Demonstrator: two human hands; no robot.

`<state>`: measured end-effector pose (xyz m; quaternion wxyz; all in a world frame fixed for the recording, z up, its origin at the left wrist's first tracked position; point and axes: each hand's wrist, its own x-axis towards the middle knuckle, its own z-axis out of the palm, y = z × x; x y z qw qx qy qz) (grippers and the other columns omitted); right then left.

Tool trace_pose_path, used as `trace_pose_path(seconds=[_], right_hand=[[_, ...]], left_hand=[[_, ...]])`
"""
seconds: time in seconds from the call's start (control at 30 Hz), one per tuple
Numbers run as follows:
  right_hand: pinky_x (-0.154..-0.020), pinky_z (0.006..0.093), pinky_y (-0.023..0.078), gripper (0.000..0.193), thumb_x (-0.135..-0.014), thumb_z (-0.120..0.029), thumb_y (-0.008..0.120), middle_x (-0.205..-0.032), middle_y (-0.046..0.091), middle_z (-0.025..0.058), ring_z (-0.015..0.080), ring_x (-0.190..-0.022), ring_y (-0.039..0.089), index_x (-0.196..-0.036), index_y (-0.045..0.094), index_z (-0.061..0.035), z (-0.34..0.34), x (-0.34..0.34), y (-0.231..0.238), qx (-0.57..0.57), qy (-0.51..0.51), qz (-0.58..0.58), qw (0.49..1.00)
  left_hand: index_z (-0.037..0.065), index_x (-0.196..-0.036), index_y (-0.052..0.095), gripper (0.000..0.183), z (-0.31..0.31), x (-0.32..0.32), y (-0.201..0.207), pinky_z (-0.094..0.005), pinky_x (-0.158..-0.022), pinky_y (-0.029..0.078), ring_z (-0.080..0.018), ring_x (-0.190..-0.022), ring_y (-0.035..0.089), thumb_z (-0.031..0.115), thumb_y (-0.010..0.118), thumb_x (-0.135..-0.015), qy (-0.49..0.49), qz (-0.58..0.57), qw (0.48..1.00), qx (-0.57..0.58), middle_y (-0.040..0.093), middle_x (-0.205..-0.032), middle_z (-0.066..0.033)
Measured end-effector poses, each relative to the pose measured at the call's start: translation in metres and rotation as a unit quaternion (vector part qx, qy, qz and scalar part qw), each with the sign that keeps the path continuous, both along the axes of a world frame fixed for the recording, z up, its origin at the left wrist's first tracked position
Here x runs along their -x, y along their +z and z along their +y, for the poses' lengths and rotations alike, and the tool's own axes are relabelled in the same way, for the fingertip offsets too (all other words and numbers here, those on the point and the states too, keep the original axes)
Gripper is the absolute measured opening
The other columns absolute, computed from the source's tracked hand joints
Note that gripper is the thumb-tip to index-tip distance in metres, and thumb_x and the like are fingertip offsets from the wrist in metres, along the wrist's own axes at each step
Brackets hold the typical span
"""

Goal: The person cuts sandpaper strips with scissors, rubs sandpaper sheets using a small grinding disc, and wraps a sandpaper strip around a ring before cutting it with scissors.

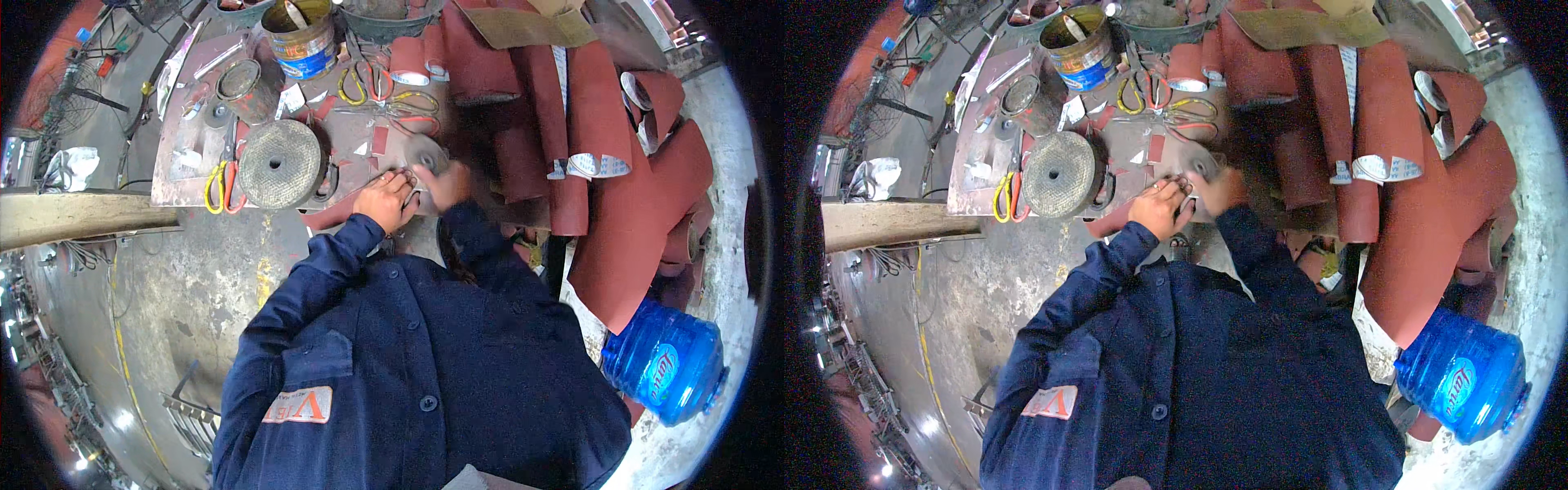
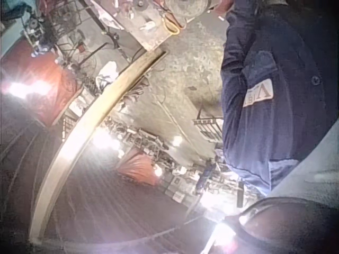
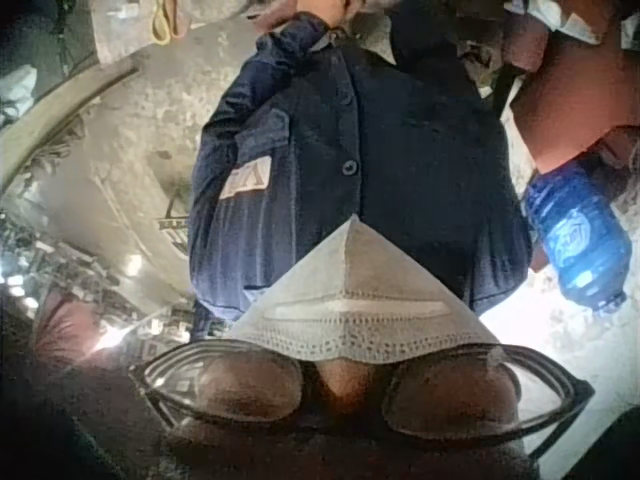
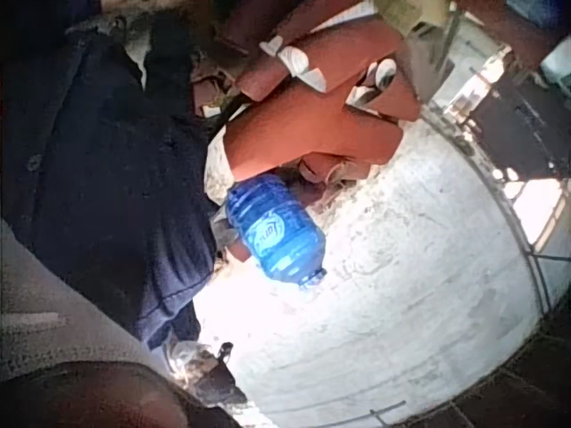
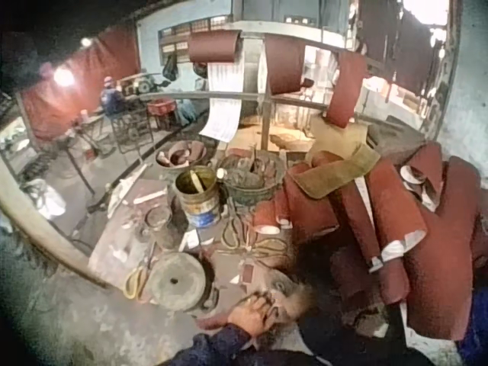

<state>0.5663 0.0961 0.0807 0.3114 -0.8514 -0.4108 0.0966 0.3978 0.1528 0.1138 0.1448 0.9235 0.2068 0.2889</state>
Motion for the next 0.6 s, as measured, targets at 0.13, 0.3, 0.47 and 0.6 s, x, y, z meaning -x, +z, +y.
trace_pose_path(seconds=[0.13, 0.3, 0.47, 0.6], right_hand=[[-0.071, 0.0443, 0.052, 0.059, -0.062, -0.045, 0.08, -0.085, 0.066, 0.0282, 0.0393, -0.079, 0.067, -0.085, 0.067, 0.0075, -0.019, 0.024, 0.062, -0.032, -0.037, 0.026, 0.998], [-0.075, 0.0445, 0.052, 0.063, -0.062, -0.047, 0.079, -0.088, 0.065, 0.0293, 0.0387, -0.083, 0.066, -0.09, 0.066, 0.0073, 0.032, 0.0, 0.061, 0.058, 0.014, 0.067, 0.996], [-0.073, 0.0437, 0.053, 0.061, -0.063, -0.046, 0.078, -0.086, 0.066, 0.0282, 0.0371, -0.081, 0.067, -0.089, 0.067, 0.0075, -0.011, 0.014, 0.05, 0.015, -0.002, 0.079, 0.997], [-0.072, 0.043, 0.053, 0.055, -0.065, -0.045, 0.078, -0.082, 0.066, 0.0265, 0.0386, -0.079, 0.067, -0.086, 0.068, 0.0059, 0.004, 0.021, 0.063, -0.033, -0.025, 0.044, 0.998]], left_hand=[[0.003, -0.098, 0.067, 0.032, 0.003, -0.004, -0.001, -0.0345, -0.083, 0.051, -0.0247, -0.096, 0.061, 0.027, 0.064, -0.079, -0.012, -0.016, 1.0, -0.009, 0.064, -0.104, -0.0083], [0.001, -0.101, 0.066, 0.034, 0.003, -0.002, 0.006, -0.0351, -0.084, 0.051, -0.0258, -0.098, 0.06, 0.028, 0.063, -0.079, 0.029, 0.03, 0.999, 0.03, 0.063, -0.104, -0.0091], [0.002, -0.099, 0.067, 0.034, 0.001, 0.001, 0.001, -0.0348, -0.085, 0.051, -0.0261, -0.099, 0.06, 0.028, 0.065, -0.077, -0.018, 0.022, 1.0, 0.011, 0.063, -0.103, -0.0089], [0.003, -0.099, 0.067, 0.034, 0.001, -0.001, 0.005, -0.0354, -0.085, 0.051, -0.0265, -0.099, 0.061, 0.027, 0.066, -0.075, -0.038, 0.014, 0.999, 0.005, 0.063, -0.104, -0.0088]])
